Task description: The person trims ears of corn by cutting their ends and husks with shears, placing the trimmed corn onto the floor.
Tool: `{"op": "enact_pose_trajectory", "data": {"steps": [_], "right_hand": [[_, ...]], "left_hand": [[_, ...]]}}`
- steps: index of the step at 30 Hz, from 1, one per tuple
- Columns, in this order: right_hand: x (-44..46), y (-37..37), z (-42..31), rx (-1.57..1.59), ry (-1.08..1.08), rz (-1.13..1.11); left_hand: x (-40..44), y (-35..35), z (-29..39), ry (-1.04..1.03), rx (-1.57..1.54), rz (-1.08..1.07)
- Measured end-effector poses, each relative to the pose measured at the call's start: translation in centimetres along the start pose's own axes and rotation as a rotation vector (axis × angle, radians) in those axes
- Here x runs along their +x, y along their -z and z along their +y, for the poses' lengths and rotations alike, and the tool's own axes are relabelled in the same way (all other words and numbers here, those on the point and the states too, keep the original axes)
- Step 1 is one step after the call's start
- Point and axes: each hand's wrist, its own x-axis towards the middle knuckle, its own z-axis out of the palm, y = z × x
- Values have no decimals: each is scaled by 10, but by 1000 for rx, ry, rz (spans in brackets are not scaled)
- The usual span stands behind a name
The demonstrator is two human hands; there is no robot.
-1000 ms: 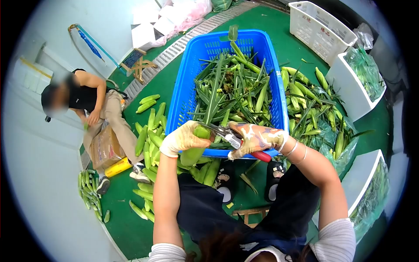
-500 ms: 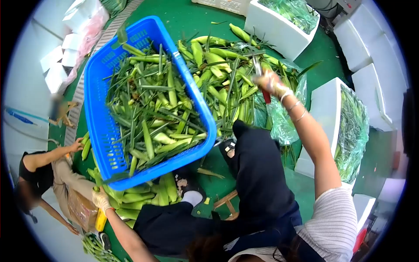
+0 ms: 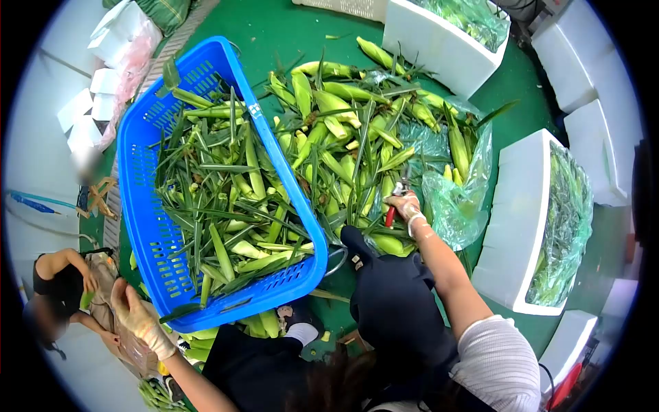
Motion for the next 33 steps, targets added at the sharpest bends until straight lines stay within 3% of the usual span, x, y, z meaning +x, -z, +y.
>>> {"op": "enact_pose_trajectory", "data": {"steps": [1, 3, 5, 6, 9, 10, 11, 13, 14, 17, 18, 21, 22, 23, 25, 26, 28, 29, 33], "right_hand": [[-1, 16, -4, 359, -37, -207], [-29, 56, -41, 751, -121, -361], [-52, 94, -78, 423, 122, -303], [-76, 110, -112, 538, 182, -362], [-124, 143, -192, 374, 403, -518], [-138, 147, -220, 82, 632, -412], [-161, 149, -252, 124, 806, -485], [-178, 133, -290, -4, 1116, -534], [-185, 123, -311, -46, 1086, -749], [-241, 83, -363, 61, 1140, -1111], [-255, 69, -379, -7, 1150, -1210], [-279, 25, -399, -25, 1033, -1096], [-283, 20, -394, 173, 985, -1078], [-267, 2, -382, 129, 958, -969], [-296, 8, -368, -181, 1112, -625], [-299, -7, -351, -188, 1143, -582], [-319, -32, -327, -187, 1454, -387], [-320, -50, -318, -164, 1404, -370], [-347, -62, -339, -152, 1667, -132]], "left_hand": [[-5, -11, 20, -35, -53, -35], [-16, -28, 68, 77, -175, -112], [-30, -42, 119, 56, -129, -275], [-37, -51, 130, -22, -163, -352], [-53, -71, 175, -157, -322, -569], [-55, -72, 187, -167, -370, -584], [-53, -73, 197, -177, -414, -587], [-40, -72, 215, -41, -624, -619], [-35, -69, 219, 45, -797, -610], [-16, -58, 210, 160, -1301, -619], [-13, -52, 204, 323, -1433, -530], [20, -35, 142, 633, -1695, -134], [30, -26, 110, 695, -1759, 12], [37, -16, 75, 754, -1819, 167], [45, -6, 19, 881, -1748, 465], [50, -9, -7, 929, -1744, 553], [43, -9, -13, 962, -1823, 514], [39, -12, -15, 1002, -1892, 451], [26, -12, 9, 1209, -1692, 475]]}}
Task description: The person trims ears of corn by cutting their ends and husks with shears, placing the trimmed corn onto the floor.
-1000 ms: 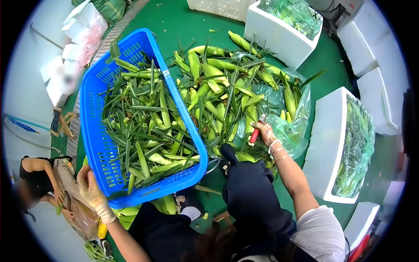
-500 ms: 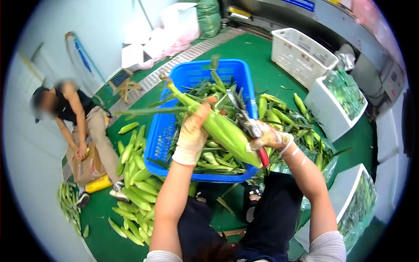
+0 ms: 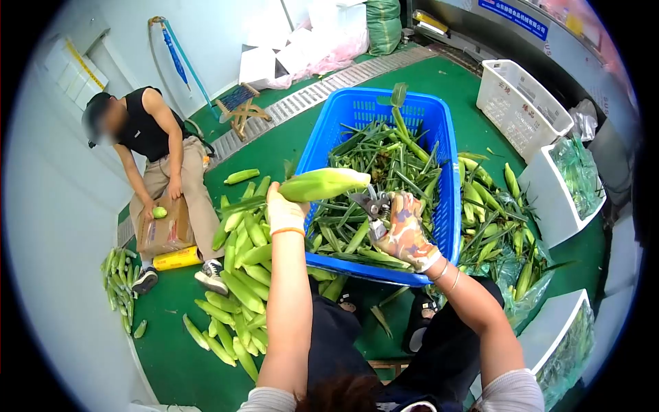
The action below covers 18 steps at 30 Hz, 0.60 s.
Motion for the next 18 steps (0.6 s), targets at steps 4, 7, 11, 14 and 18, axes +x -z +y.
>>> {"op": "enact_pose_trajectory", "data": {"steps": [4, 7, 11, 14, 18], "right_hand": [[9, -5, 8, 83, 80, 20], [16, 0, 10, 124, 185, -6], [27, 8, 14, 105, 390, -2], [24, 3, 12, 163, 333, -9], [-9, -19, 11, 120, 133, -71]], "left_hand": [[8, 17, -18, 142, 138, -53], [-9, 22, -36, 195, 221, -159], [-31, 25, -41, 351, 382, -282], [-6, 40, -62, 364, 449, -411], [-18, 21, -59, 234, 384, -114]]}}
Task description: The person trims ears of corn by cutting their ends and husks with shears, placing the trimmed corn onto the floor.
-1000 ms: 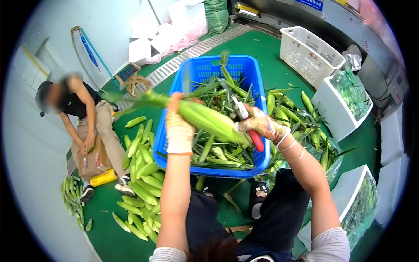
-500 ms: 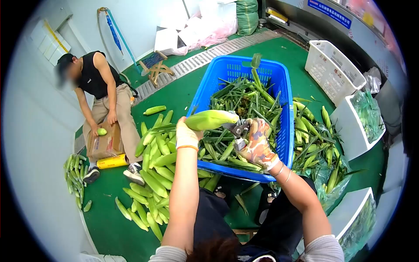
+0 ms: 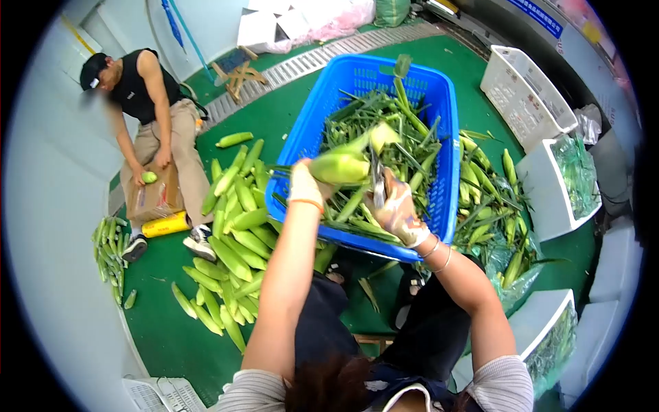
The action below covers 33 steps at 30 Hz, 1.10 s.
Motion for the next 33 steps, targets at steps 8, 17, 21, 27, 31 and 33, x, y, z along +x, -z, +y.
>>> {"op": "enact_pose_trajectory", "data": {"steps": [8, 17, 21, 27, 31, 33], "right_hand": [[3, 25, 23, 474, -724, -231], [-15, 1, 22, 744, -668, -295], [-10, -2, 4, 752, -715, -267], [0, 30, 8, 866, -652, -531], [-13, 39, 18, 451, -605, -534], [-8, 39, 20, 483, -570, -551]], "left_hand": [[36, 22, 42, -391, 28, 13], [-21, -29, -1, -520, 665, -21], [-48, -38, -21, -521, 729, -414], [-52, -21, -29, -630, 932, -446], [6, 27, -6, -804, 1447, -213], [-65, -13, 7, -913, 1813, -131]]}}
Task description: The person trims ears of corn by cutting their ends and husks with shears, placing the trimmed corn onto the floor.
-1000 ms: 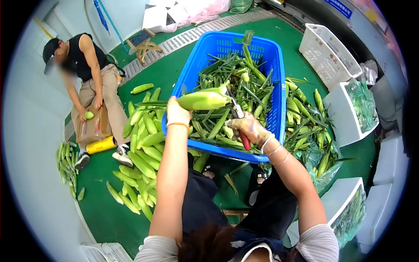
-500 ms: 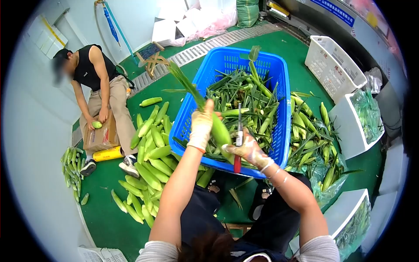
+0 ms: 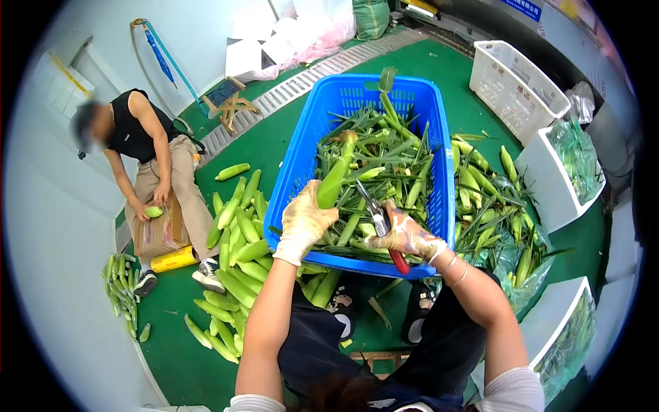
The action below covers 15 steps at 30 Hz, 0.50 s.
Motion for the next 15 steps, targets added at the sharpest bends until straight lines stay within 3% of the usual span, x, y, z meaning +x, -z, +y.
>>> {"op": "enact_pose_trajectory", "data": {"steps": [2, 5, 6, 7, 8, 9, 11, 13, 15], "right_hand": [[8, 5, -5, -4, -17, -72], [20, 10, 7, 67, 234, -142], [14, 18, 0, 106, 148, -286], [9, 21, -3, 43, 253, -273], [7, 20, -3, 211, 74, -305], [3, 17, -2, 379, -113, -342], [7, 12, 22, 713, -125, -146], [-1, 29, 18, 829, -73, 17], [-33, 78, 5, 542, -108, 50]], "left_hand": [[-6, -2, -3, -6, -11, -73], [-16, -10, -19, -26, -153, -223], [-15, -17, -34, -70, -251, -302], [-14, -22, -48, -114, -349, -383], [-15, -22, -57, -238, -351, -303], [-13, -7, -47, -148, -264, -413], [-12, 5, -49, -219, -12, -324], [-20, 24, -63, 138, -551, -216], [-17, 47, -102, 250, -450, -86]]}}
